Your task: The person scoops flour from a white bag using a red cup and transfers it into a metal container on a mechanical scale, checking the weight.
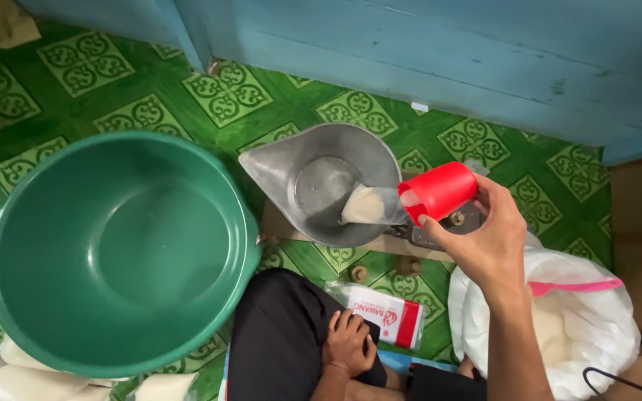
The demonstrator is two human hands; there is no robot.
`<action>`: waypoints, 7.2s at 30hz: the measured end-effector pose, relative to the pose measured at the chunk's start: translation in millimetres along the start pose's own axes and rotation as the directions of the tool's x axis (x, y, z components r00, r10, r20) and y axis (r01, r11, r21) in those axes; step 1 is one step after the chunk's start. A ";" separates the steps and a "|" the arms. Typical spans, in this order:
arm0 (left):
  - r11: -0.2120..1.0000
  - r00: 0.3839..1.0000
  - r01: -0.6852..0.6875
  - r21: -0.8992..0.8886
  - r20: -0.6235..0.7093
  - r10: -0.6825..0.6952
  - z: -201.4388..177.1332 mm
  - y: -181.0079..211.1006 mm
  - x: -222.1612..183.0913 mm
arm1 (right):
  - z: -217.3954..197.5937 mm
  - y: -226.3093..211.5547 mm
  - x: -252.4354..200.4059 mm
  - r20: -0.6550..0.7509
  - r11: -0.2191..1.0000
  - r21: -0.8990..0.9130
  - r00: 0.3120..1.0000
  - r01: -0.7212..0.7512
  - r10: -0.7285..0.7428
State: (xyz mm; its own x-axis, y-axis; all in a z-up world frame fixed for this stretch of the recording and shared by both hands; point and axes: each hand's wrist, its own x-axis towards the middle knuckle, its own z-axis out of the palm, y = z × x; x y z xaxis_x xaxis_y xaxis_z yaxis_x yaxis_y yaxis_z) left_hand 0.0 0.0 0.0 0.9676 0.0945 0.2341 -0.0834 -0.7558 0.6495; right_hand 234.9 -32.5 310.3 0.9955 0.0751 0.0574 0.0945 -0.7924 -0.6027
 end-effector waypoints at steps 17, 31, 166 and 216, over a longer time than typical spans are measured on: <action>1.000 0.999 0.005 -0.021 -0.039 -0.006 6.6 -2.4 -4.4 | 10.7 -0.2 -1.6 -0.039 0.983 -0.095 0.986 0.158 -0.163; 0.995 0.999 0.037 -0.089 0.029 -0.034 10.8 -4.8 -7.2 | 12.9 -0.1 -4.9 -0.061 0.960 -0.146 0.966 0.240 -0.251; 0.885 0.997 -0.073 0.460 0.039 0.062 -4.8 18.9 4.8 | -76.7 396.5 -136.6 -0.415 0.887 -0.096 0.828 -0.453 0.378; 0.838 0.996 -0.073 0.541 0.078 0.037 -2.2 21.8 10.4 | -75.8 412.3 -116.0 -0.069 0.562 0.432 0.595 -0.706 0.801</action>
State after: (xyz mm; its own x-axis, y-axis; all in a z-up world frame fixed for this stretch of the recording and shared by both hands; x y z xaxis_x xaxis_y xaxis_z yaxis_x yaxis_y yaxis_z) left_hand 7.8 -14.1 18.1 0.9794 0.0160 0.2011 -0.0118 -0.9906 0.1362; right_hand 158.4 -413.9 115.5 0.6681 -0.6313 -0.3938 -0.6495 -0.2366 -0.7226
